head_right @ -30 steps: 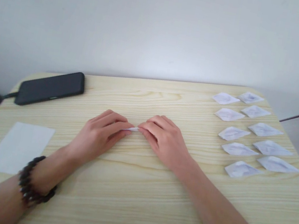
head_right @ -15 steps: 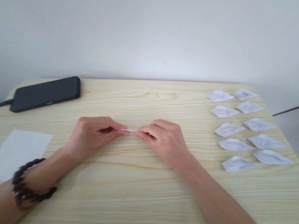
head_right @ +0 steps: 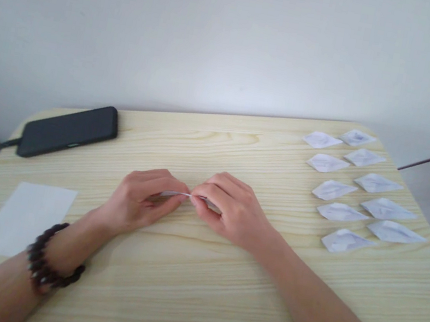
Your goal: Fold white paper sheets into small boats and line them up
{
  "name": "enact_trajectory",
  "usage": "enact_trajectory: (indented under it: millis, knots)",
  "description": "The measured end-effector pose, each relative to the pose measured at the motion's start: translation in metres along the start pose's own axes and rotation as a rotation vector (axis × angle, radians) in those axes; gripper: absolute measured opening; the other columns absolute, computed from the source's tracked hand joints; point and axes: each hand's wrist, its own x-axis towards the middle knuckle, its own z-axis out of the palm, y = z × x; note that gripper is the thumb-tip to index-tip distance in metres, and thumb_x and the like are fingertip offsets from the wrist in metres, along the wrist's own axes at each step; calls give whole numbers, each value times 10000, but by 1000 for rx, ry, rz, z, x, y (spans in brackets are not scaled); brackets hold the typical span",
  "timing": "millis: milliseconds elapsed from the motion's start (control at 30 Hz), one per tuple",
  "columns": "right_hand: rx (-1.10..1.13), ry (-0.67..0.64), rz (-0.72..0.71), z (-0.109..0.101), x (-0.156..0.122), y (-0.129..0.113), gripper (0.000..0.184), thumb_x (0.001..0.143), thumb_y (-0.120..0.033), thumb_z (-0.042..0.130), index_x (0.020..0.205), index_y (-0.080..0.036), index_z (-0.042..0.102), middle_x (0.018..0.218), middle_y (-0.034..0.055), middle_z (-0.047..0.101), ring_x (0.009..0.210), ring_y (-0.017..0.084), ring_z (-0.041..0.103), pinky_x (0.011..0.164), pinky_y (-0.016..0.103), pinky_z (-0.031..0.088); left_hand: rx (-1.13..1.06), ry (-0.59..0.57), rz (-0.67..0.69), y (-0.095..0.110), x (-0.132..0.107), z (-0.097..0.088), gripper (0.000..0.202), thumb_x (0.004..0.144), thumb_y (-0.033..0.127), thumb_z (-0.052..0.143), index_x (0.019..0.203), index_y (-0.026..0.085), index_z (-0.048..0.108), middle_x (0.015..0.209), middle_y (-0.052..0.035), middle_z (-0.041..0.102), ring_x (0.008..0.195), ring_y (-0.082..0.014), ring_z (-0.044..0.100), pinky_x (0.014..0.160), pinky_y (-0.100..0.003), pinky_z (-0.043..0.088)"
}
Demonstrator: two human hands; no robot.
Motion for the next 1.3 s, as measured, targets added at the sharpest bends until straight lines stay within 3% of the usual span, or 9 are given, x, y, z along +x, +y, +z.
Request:
enact_trajectory:
  millis: [233,367,467,567,667,767,833,1033,1300]
  knots:
    - [-58,-62,7,-1,-1,-3,122,935,-168,534,885,-176,646,754,23,634,699,127,572,666,257,479,57,-20,105,1,-1,-1,149,923,145,509,882,158,651,683,-11,681,586,-94,588,546,-192,425]
    - [-45,10,55,-2,-1,-1,138,927,-209,576,844,-170,679,681,10,625,620,109,576,582,224,459,25,6,-23,2,-2,0,136,912,145,537,856,172,658,720,3,720,554,-73,596,535,-167,429]
    - [1,42,115,-3,1,-1,110,895,-220,636,838,-164,712,660,2,657,560,82,579,533,195,438,-46,17,-190,3,-4,2,83,887,207,615,848,167,676,603,36,693,456,-54,547,483,-150,400]
    - [27,50,167,-4,2,0,116,883,-242,657,844,-173,742,633,-7,671,511,70,566,493,188,420,-169,28,-395,3,-3,3,181,862,328,659,823,155,697,466,57,618,378,-50,492,417,-146,352]
    - [58,43,211,-5,1,3,139,890,-263,646,858,-193,762,601,-11,668,492,76,570,478,192,422,-321,-23,-551,0,-1,-2,246,833,385,675,786,145,710,534,17,674,420,-71,533,414,-156,369]
    - [115,44,283,-6,0,7,118,874,-259,665,862,-209,771,579,-18,664,475,81,580,472,197,435,-439,-158,-563,-5,2,-9,227,852,358,641,883,154,737,657,-12,731,474,-85,567,435,-163,408]
    - [148,40,330,-7,-1,8,101,862,-257,679,856,-221,773,585,-22,671,471,83,590,474,200,446,-487,-177,-559,-7,3,-12,227,856,349,633,909,156,742,704,-25,746,482,-84,568,450,-166,435]
    - [237,24,429,-8,0,8,87,833,-257,704,815,-219,781,577,-22,678,457,82,587,455,193,452,-529,-111,-644,-4,3,-10,213,817,340,685,767,136,720,581,-20,699,458,-87,575,433,-160,445]
    - [454,24,672,-9,-4,15,215,793,-304,733,978,-198,756,666,-3,724,467,90,596,448,200,507,-485,-6,-677,-2,7,-12,285,862,364,610,688,140,646,546,-13,676,412,-77,526,396,-164,414]
